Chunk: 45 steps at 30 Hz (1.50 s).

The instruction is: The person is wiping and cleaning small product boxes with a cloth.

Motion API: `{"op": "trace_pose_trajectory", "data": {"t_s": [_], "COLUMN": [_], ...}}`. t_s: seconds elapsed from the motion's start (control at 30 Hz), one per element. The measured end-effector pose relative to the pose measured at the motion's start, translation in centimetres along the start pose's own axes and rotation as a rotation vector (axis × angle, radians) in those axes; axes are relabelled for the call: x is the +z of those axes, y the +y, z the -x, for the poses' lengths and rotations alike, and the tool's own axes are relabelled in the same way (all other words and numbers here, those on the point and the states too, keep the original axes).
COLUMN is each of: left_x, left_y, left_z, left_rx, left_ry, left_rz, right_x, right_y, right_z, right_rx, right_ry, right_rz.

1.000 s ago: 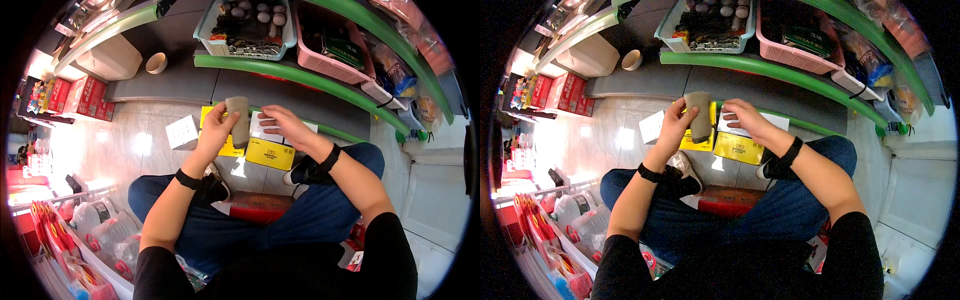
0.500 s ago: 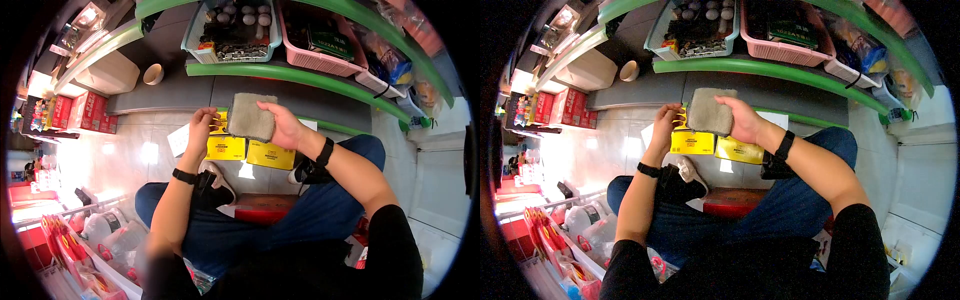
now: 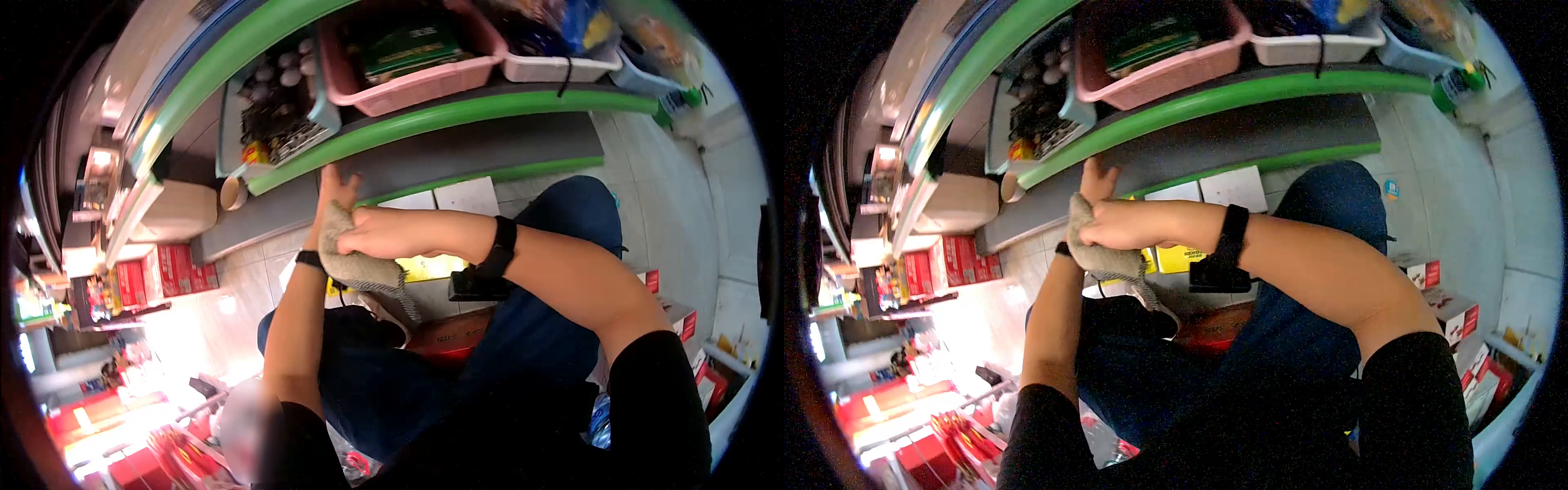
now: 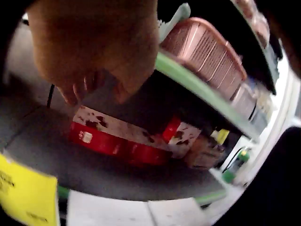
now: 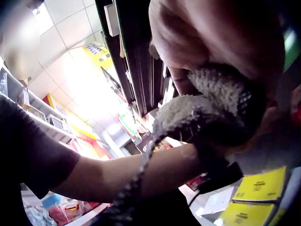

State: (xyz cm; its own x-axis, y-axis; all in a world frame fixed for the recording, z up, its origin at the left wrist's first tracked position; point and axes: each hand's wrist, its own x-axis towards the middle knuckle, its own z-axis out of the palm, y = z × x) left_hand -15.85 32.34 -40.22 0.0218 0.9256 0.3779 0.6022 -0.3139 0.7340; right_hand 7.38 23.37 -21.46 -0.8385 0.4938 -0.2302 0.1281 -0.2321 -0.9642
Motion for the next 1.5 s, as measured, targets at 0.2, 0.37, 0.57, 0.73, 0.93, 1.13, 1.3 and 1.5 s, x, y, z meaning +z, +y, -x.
{"op": "trace_pose_trajectory", "data": {"t_s": [0.2,0.37,0.57,0.73,0.93,1.13,1.3,1.5], "left_x": [-0.9,0.1,0.0,-0.6,2.4,3.6,4.3,3.7], "left_y": [1.3,1.4,1.2,1.4,1.2,1.4,1.5,2.3], "left_z": [-9.4,-10.6,-9.8,-9.7,-12.0,-12.3,-12.9,-12.0], "left_rx": [-0.263,-0.283,-0.282,-0.272,-0.245,-0.240,-0.239,-0.244], "left_ry": [-0.889,-0.877,-0.809,-0.790,-0.790,-0.814,-0.827,-0.843], "left_rz": [-0.880,-0.942,-0.901,-0.882,-0.865,-0.855,-0.858,-0.871], "right_x": [-0.5,-0.7,-1.9,-1.3,-1.0,-1.1,-1.2,-2.0], "right_y": [0.3,0.9,0.0,0.4,1.7,0.6,0.3,0.5], "right_z": [0.1,-1.9,-0.6,-1.0,-3.2,-2.0,-2.0,-1.5], "right_rx": [-0.165,-0.256,-0.041,-0.031,-0.259,-0.046,-0.110,-0.122], "right_ry": [0.136,0.164,0.192,0.214,0.171,0.217,0.220,0.209], "right_rz": [0.048,0.159,0.064,0.133,0.290,0.179,0.181,0.226]}}
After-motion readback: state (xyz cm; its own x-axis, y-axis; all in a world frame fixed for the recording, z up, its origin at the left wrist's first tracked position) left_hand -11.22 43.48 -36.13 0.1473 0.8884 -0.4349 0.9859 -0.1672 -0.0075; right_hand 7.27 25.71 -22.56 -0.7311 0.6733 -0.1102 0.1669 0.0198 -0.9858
